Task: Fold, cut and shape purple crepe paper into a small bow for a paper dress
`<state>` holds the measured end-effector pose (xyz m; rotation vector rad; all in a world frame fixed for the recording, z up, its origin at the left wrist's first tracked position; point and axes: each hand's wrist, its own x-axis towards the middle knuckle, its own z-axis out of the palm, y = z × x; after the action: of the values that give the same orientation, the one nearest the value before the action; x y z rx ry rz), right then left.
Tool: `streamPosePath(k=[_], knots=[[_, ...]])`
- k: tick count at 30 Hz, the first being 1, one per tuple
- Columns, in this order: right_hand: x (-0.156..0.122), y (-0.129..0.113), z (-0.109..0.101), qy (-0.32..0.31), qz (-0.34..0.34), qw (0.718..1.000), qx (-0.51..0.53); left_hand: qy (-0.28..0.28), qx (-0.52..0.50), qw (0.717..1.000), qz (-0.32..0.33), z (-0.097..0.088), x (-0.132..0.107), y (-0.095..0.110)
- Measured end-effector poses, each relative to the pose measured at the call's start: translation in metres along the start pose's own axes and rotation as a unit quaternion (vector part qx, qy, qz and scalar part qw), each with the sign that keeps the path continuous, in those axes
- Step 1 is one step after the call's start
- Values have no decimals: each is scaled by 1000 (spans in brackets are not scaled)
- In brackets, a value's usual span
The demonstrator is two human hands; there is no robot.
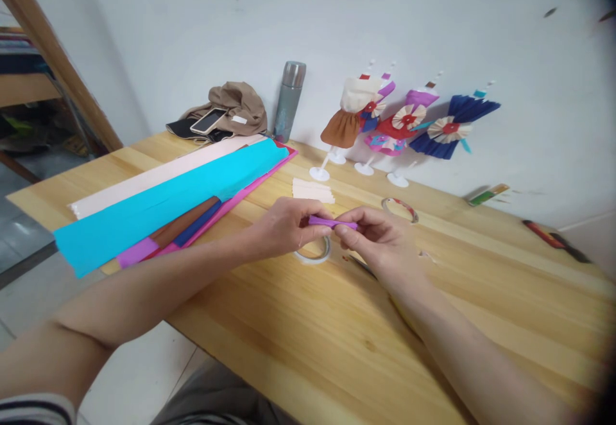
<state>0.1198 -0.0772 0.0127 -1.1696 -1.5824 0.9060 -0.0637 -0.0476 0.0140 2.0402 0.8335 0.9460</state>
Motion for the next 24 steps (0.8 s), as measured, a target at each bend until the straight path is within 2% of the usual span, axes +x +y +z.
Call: streamPosePath(k=[3,5,8,11,14,16,18,21,24], knots=[[0,-2,-2,-29,7,1000,-2,-24,-86,994,-57,-1,1,2],[0,-2,-6,-48,3,999,-6,-41,-156,981,-108,-2,3,3],[-1,-3,-14,-33,-26,999,-25,-51,-242,953,-174,-4,6,5],[-1,-6,-19,-31,-119,986,-110,-85,-324,914,-228,-7,7,3],[-1,-8,-21,-79,-221,946,-225,-130,-392,870,-268,-7,6,-1],[-1,-7,-20,-102,-253,926,-263,-154,-420,848,-286,-6,6,-3],[0,-5,-19,-115,-269,919,-264,-167,-434,831,-305,-4,6,-2],[0,-3,-18,-128,-275,922,-240,-185,-437,816,-331,-4,6,1],[1,-5,-17,-142,-248,935,-209,-209,-427,813,-337,-4,6,2]])
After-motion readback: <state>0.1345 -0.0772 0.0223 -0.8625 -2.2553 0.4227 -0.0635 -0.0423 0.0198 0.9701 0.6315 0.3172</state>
